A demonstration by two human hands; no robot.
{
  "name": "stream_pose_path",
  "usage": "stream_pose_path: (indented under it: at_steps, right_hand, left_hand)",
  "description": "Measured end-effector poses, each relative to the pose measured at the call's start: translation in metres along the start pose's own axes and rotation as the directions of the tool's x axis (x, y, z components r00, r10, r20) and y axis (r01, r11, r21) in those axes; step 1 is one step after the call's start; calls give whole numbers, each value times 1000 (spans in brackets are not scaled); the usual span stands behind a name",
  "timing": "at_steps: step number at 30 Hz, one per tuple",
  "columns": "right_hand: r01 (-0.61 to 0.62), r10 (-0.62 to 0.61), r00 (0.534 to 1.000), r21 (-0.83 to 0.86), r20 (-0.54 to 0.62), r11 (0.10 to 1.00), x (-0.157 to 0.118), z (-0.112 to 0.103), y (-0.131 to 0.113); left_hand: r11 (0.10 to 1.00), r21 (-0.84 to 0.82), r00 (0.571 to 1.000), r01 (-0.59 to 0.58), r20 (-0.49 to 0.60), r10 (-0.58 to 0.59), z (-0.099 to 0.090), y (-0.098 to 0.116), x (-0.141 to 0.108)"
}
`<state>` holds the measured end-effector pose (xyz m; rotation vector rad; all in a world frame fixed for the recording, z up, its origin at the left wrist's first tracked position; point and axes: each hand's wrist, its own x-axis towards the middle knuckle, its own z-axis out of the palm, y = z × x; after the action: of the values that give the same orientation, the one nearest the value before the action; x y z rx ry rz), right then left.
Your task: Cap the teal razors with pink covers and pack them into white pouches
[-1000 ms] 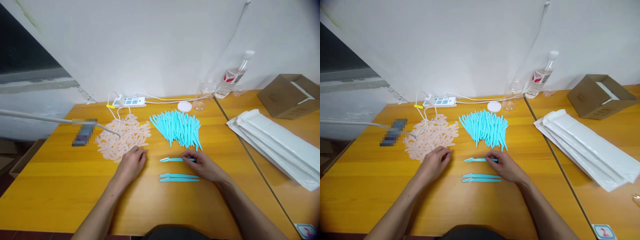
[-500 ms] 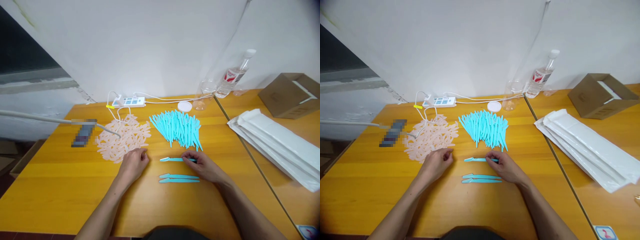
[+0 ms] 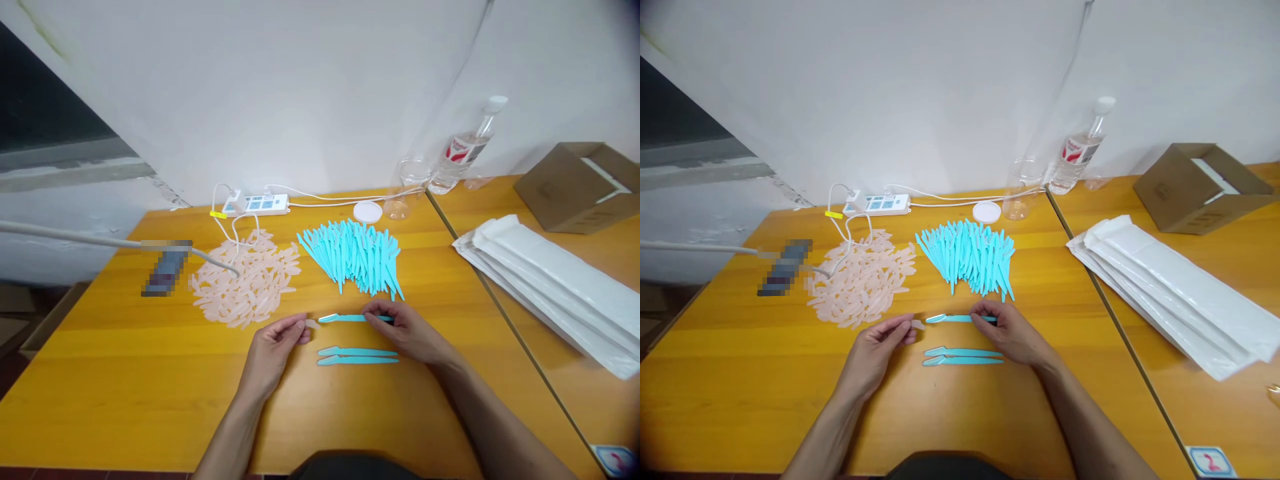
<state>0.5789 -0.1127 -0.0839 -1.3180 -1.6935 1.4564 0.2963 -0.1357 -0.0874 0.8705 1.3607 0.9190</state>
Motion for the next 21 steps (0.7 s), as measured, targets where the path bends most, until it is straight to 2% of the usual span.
stream_pose_path:
  at_steps: [3, 9, 15, 21]
  right_hand:
    - [3, -3, 1000, 5, -3, 1000, 0, 1, 1]
    - [3, -3, 1000, -9, -8, 1000, 0, 0, -1]
    - [5, -5, 1000, -27, 9, 1000, -2, -2, -4]
    - [2, -2, 1000, -12, 14, 1000, -2, -2, -3]
  left_hand:
    - [998, 67, 998, -20, 66, 16, -2, 3, -4]
    - [949, 298, 992, -105, 94, 80, -2, 12, -4]
    - [931, 352, 990, -96, 134, 52, 2, 11, -1]
    - [909, 403, 991, -102, 124, 56, -4, 14, -2]
